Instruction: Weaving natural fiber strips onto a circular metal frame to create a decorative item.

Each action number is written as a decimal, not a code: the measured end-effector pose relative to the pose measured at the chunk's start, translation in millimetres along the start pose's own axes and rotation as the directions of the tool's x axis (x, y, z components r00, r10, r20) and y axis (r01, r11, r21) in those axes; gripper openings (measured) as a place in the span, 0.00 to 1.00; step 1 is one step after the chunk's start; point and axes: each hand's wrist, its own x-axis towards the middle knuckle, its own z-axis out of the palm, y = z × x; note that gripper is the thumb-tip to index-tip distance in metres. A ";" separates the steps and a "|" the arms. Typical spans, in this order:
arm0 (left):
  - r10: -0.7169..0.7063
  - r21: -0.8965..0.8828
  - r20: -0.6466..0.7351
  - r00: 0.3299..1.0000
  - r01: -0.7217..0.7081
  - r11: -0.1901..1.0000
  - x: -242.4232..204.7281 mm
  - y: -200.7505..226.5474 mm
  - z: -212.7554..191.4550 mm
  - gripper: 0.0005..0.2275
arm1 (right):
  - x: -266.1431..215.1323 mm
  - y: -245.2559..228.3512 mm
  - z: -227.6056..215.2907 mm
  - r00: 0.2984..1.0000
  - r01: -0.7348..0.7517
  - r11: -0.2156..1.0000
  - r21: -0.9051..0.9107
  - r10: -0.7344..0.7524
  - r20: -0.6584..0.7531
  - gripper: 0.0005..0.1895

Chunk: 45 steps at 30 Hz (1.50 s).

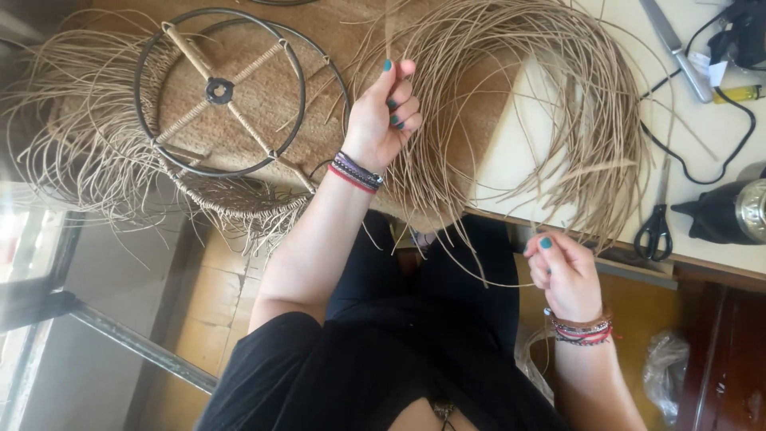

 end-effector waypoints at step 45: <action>0.761 0.015 -0.191 0.620 -0.773 0.634 -171.6 68.1 -8.2 0.26 | 2.6 1.4 65.7 0.671 0.187 0.864 -0.467 0.235 0.703 0.16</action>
